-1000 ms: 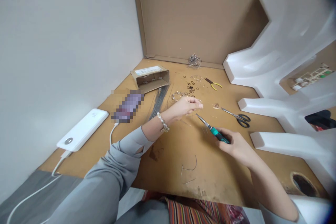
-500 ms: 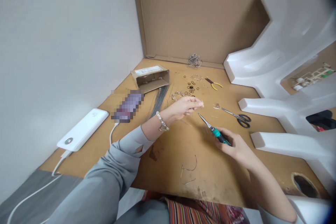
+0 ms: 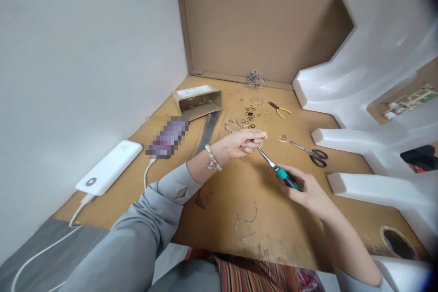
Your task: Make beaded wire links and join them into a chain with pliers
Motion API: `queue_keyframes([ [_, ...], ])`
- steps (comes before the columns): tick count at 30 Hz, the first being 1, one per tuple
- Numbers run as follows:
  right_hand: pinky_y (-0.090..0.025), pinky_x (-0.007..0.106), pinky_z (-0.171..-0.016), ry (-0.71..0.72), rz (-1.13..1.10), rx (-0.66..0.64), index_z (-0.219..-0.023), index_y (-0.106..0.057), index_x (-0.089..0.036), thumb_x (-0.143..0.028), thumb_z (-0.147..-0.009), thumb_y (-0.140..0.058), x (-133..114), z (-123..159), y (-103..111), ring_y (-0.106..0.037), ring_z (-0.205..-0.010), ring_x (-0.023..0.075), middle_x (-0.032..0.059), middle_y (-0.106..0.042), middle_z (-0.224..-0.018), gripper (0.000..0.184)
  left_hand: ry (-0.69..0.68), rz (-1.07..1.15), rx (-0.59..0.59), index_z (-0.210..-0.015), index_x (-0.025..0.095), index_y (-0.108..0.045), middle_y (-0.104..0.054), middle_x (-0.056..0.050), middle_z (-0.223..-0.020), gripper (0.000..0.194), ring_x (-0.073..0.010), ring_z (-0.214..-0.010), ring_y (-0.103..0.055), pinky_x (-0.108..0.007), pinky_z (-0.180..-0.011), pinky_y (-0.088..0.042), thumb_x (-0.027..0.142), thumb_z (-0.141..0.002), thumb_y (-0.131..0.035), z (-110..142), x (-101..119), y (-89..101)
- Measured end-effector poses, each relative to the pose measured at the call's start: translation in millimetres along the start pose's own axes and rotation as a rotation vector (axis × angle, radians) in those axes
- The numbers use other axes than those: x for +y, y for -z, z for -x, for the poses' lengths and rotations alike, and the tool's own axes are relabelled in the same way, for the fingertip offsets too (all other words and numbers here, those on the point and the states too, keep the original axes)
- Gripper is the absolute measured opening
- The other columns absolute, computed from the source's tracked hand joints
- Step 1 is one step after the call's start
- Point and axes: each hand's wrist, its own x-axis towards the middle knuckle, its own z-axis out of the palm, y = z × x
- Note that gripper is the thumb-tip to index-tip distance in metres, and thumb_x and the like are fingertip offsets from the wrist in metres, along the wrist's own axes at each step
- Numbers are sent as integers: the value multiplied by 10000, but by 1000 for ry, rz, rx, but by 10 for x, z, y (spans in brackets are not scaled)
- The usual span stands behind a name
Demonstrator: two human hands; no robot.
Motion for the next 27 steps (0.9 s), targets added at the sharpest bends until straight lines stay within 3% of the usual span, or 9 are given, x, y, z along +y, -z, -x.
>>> queue_keyframes([
  [12, -448, 284, -689, 34, -10, 19, -1138, -575, -142, -266, -683, -577, -2, -20, -29, -553, -749, 182, 38, -612, -860, 472, 74, 81, 4, -678, 112, -478, -400, 72, -569, 177, 41, -306, -184, -69, -278, -144, 162, -845, -510, -1, -55, -50],
  [27, -472, 310, -755, 73, -28, -11, -1162, -573, -150, -250, -696, -581, 55, -13, -24, -600, -838, 212, 65, -659, -949, 477, 52, 64, -42, -666, 104, -483, -381, 71, -585, 215, 40, -307, -181, -72, -273, -157, 172, -869, -470, 10, -17, -22],
])
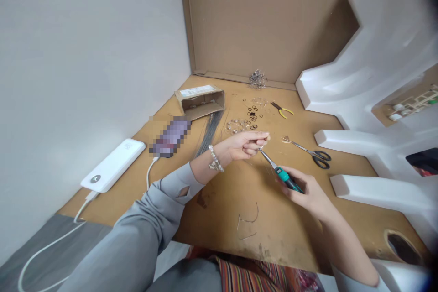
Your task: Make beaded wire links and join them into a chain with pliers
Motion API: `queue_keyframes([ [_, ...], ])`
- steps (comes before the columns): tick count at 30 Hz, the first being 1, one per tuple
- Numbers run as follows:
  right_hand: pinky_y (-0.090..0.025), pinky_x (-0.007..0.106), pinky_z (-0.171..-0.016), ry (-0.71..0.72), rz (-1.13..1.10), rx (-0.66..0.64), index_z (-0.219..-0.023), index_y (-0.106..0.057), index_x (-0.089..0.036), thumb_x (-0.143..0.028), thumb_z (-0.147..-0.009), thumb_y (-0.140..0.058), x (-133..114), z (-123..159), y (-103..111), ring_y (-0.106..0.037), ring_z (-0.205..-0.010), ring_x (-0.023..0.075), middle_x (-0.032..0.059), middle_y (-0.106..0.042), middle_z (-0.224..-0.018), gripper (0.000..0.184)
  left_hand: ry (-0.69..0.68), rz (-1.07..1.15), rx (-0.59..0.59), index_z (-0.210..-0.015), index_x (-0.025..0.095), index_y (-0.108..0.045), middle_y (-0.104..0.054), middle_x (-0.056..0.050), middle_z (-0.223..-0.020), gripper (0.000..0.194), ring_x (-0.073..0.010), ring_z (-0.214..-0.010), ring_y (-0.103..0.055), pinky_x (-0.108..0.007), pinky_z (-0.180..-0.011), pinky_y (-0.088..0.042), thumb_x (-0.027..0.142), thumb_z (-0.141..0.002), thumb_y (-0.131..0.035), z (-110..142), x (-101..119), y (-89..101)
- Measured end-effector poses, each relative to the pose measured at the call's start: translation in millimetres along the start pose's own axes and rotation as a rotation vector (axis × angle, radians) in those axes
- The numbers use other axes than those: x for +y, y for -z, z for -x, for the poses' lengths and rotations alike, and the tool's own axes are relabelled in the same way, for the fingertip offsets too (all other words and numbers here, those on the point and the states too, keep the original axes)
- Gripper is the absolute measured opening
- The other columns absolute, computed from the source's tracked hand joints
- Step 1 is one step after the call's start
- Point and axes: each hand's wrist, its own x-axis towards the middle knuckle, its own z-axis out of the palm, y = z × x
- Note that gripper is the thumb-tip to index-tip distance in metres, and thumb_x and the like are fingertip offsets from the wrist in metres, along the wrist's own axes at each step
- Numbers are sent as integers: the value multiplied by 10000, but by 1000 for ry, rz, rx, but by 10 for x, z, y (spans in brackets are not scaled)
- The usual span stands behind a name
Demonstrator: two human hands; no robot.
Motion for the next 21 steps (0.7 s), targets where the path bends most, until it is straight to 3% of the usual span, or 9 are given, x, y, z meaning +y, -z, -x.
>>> queue_keyframes([
  [15, -472, 301, -704, -5, 182, 99, -1093, -635, -143, -232, -644, -527, -120, 27, -8, -612, -800, 222, 59, -669, -930, 470, 20, -23, 51, -660, 118, -453, -382, 79, -577, 208, 40, -312, -165, -70, -283, -155, 187, -850, -502, 0, -21, -33],
  [21, -469, 287, -707, 2, 263, 118, -1093, -624, -143, -210, -663, -524, -138, 92, -1, -606, -820, 225, 55, -664, -932, 447, -95, -127, 89, -688, 109, -514, -402, 69, -558, 172, 30, -327, -186, -90, -303, -126, 201, -833, -526, 11, -24, -60],
])
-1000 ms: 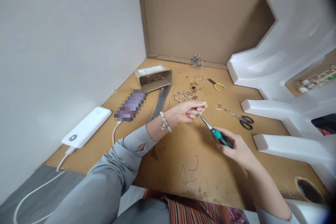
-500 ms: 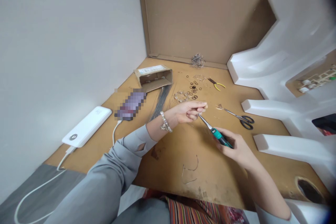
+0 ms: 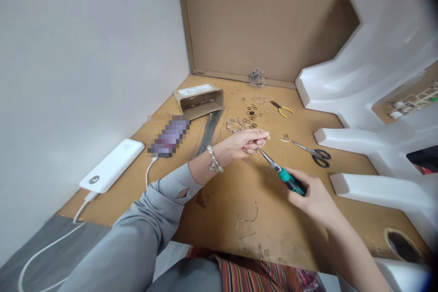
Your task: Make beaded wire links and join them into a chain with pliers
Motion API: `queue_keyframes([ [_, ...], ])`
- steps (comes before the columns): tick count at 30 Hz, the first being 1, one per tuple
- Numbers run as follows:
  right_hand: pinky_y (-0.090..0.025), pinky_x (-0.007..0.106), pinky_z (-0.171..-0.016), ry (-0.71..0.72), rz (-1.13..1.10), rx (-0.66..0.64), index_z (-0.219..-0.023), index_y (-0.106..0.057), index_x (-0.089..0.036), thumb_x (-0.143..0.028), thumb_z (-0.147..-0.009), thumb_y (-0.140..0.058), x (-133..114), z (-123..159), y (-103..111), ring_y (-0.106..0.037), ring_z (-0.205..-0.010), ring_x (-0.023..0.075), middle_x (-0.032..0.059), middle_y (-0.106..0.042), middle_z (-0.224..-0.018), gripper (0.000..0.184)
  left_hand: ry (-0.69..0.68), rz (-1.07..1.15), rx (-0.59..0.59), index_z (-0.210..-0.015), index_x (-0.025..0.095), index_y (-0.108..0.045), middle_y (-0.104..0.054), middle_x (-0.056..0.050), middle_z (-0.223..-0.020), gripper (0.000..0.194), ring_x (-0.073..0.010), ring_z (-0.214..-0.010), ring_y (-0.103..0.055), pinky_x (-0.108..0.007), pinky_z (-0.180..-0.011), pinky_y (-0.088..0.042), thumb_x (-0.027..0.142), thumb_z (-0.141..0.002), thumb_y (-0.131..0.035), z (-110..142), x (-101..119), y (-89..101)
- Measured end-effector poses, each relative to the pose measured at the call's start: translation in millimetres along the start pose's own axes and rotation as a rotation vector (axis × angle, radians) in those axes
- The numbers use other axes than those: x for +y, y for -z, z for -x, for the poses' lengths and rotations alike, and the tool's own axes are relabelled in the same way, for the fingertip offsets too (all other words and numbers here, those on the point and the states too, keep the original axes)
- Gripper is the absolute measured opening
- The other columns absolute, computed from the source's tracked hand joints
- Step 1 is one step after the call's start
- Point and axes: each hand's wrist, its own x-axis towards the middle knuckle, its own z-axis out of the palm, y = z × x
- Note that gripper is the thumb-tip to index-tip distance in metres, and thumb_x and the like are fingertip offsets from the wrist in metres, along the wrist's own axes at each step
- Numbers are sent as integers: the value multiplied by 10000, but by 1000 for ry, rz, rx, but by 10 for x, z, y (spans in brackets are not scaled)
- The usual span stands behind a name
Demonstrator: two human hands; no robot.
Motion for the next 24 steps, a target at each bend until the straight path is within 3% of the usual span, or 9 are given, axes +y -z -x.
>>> queue_keyframes([
  [5, -468, 296, -759, 28, -10, -54, -1172, -581, -153, -210, -684, -526, 37, 35, 46, -598, -866, 226, 61, -655, -978, 494, -148, -120, -13, -722, 123, -550, -394, 71, -524, 158, 12, -345, -188, -125, -347, -127, 241, -827, -543, 56, 18, -58],
  [10, -471, 324, -772, -26, -102, -105, -1110, -609, -145, -249, -698, -529, 45, 64, 126, -598, -885, 249, 60, -661, -866, 432, -225, -273, 57, -769, 134, -570, -409, 69, -536, 141, 1, -378, -220, -156, -383, -129, 270, -800, -585, 107, 9, -151],
  [24, -475, 314, -724, -43, -67, -80, -1161, -602, -142, -225, -667, -511, 35, 66, 128, -600, -798, 225, 49, -661, -875, 510, -239, -470, 239, -739, 139, -566, -403, 66, -519, 169, -16, -404, -253, -178, -400, -132, 301, -778, -591, 147, 10, -279],
])
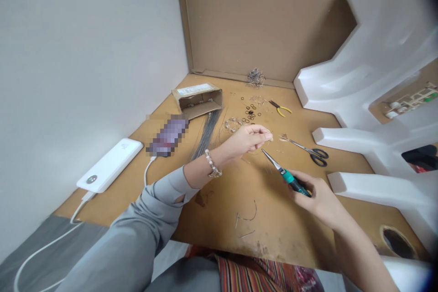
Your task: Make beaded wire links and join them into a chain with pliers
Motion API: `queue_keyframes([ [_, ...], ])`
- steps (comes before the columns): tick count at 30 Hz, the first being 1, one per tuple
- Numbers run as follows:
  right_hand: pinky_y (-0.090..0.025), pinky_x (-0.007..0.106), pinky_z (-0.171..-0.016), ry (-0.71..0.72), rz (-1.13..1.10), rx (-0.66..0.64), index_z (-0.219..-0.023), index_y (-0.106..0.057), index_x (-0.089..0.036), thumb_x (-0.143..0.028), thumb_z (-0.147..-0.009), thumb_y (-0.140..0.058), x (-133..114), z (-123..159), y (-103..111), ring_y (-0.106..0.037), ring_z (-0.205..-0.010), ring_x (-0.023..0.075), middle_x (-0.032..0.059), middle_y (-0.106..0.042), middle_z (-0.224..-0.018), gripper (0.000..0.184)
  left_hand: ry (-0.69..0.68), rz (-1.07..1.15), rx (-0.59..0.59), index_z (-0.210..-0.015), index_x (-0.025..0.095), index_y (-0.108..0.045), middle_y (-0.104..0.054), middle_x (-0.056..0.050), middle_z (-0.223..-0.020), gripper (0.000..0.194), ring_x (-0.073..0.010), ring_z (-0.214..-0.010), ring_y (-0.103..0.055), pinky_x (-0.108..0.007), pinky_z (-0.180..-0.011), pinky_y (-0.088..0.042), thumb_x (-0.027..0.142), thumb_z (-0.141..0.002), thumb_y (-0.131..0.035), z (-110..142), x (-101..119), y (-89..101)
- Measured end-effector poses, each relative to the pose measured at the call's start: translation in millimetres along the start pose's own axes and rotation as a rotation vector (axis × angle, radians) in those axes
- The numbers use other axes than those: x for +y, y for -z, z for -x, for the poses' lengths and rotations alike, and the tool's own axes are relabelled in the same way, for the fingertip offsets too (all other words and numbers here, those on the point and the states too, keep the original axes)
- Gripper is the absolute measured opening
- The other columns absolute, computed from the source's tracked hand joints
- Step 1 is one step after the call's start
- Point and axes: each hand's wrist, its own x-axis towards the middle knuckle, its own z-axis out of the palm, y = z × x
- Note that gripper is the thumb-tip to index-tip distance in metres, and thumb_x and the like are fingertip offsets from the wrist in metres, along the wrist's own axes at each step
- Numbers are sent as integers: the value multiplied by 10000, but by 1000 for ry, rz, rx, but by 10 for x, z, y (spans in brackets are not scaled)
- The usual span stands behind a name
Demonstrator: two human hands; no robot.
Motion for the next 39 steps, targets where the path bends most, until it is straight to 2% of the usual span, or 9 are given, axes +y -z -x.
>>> queue_keyframes([
  [9, -466, 284, -703, 8, 100, 34, -1072, -628, -145, -212, -667, -502, -34, -5, -9, -603, -765, 201, 39, -662, -864, 429, -47, -51, 53, -718, 142, -569, -402, 67, -493, 163, -26, -421, -287, -169, -422, -198, 295, -771, -592, -3, 1, -11],
  [18, -470, 308, -744, 45, 143, -2, -1178, -577, -157, -225, -684, -503, 17, -21, -15, -611, -851, 232, 60, -663, -971, 505, -46, 33, 75, -703, 138, -555, -404, 70, -492, 158, -13, -403, -283, -154, -401, -170, 267, -777, -606, -35, -32, 11],
  [21, -470, 341, -779, -43, 222, 92, -1159, -574, -161, -284, -718, -508, 178, -63, -62, -613, -895, 253, 88, -654, -1027, 463, -32, 198, 38, -731, 135, -551, -400, 74, -510, 139, 1, -371, -232, -148, -371, -124, 250, -801, -585, -63, -41, 50],
  [25, -465, 420, -767, -230, 607, 321, -1193, -542, -153, -386, -753, -496, 448, -152, -151, -573, -976, 326, 150, -614, -1098, 501, 98, 477, -112, -743, 116, -544, -412, 69, -548, 149, 17, -343, -199, -128, -334, -120, 235, -832, -541, -101, -60, 103],
  [28, -455, 419, -794, -200, 779, 395, -1178, -552, -124, -406, -789, -475, 594, -200, -199, -540, -1001, 325, 165, -618, -1063, 487, 141, 543, -158, -753, 103, -549, -459, 55, -592, 144, 28, -342, -221, -116, -327, -136, 224, -830, -539, -108, -78, 113],
  [31, -434, 439, -830, -134, 827, 445, -1169, -563, -120, -410, -811, -470, 669, -219, -223, -514, -1014, 325, 166, -610, -1082, 470, 105, 512, -169, -745, 101, -542, -495, 46, -612, 133, 28, -350, -253, -122, -336, -139, 214, -815, -553, -93, -88, 97],
  [35, -397, 485, -869, -76, 663, 508, -1124, -597, -149, -401, -815, -480, 625, -231, -214, -473, -1084, 338, 152, -590, -1150, 415, 6, 340, -127, -723, 112, -518, -566, 25, -636, 143, 13, -370, -291, -144, -363, -166, 222, -796, -572, -59, -82, 50],
  [37, -415, 434, -862, -41, 363, 538, -1070, -623, -157, -405, -822, -484, 503, -244, -191, -497, -1074, 300, 141, -605, -1132, 377, -56, 216, -100, -746, 120, -518, -621, -3, -692, 134, 1, -402, -338, -150, -395, -218, 231, -795, -574, -47, -81, 20],
  [39, -463, 344, -743, -32, -92, 456, -1030, -637, -172, -423, -831, -492, 319, -269, -166, -581, -901, 222, 117, -638, -1073, 352, -103, 119, -93, -776, 131, -515, -659, -28, -763, 131, -13, -449, -393, -158, -452, -294, 246, -800, -572, -41, -92, -10],
])
